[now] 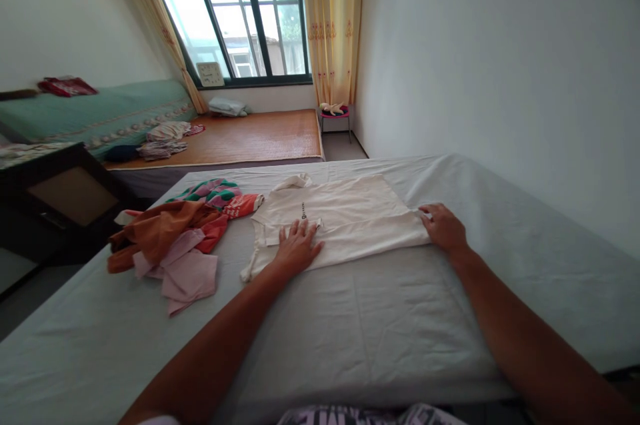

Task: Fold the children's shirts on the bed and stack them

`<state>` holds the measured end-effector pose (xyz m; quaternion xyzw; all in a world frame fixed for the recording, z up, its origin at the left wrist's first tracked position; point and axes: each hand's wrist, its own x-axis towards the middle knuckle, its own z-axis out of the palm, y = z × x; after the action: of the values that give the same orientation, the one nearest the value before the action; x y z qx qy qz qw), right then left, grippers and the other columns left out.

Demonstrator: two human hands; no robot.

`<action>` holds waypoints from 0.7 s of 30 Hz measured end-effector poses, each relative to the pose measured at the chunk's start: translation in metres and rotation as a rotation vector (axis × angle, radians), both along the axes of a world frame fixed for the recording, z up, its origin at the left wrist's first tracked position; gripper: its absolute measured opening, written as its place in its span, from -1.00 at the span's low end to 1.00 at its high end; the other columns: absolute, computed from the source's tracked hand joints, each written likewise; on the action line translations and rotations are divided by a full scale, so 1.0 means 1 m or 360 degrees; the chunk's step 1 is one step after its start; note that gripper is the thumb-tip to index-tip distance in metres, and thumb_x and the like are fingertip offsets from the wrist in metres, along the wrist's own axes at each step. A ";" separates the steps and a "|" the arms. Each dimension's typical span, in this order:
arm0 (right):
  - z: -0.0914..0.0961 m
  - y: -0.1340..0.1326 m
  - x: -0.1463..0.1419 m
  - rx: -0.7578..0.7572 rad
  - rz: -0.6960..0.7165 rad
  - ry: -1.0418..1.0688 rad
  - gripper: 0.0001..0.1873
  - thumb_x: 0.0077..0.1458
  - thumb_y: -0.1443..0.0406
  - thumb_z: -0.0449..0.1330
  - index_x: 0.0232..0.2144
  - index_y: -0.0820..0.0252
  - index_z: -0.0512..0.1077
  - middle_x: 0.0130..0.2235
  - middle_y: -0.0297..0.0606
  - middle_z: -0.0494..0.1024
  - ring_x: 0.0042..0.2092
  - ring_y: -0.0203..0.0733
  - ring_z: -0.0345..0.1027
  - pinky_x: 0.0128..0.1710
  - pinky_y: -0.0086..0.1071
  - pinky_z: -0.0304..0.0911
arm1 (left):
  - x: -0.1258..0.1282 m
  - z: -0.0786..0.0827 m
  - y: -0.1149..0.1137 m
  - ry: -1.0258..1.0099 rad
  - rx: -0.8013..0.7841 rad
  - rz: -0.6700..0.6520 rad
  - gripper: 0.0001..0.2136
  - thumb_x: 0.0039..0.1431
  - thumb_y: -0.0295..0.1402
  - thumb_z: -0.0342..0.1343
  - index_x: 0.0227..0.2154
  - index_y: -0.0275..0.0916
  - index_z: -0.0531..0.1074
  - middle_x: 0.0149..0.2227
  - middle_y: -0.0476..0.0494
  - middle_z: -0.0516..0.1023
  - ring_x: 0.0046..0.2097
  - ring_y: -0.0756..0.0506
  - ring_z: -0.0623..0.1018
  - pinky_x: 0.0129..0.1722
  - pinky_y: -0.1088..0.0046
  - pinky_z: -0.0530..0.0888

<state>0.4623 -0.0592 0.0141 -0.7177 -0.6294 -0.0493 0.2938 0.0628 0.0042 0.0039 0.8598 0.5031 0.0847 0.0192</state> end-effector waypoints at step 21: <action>-0.025 -0.001 -0.003 -0.0704 0.0128 -0.0355 -0.40 0.29 0.04 -0.26 0.32 -0.01 0.02 0.35 -0.27 0.05 0.34 -0.03 -0.07 0.25 0.09 -0.11 | 0.003 0.013 -0.006 0.0055 -0.0079 0.0018 -0.49 0.30 -0.08 -0.18 0.26 -0.11 0.16 0.33 -0.29 0.10 0.34 -0.35 0.05 0.21 -0.17 0.02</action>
<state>0.4593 -0.0602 -0.0107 -0.7291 -0.6814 0.0223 0.0601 0.0656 -0.0019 0.0172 0.8575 0.5103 0.0573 0.0314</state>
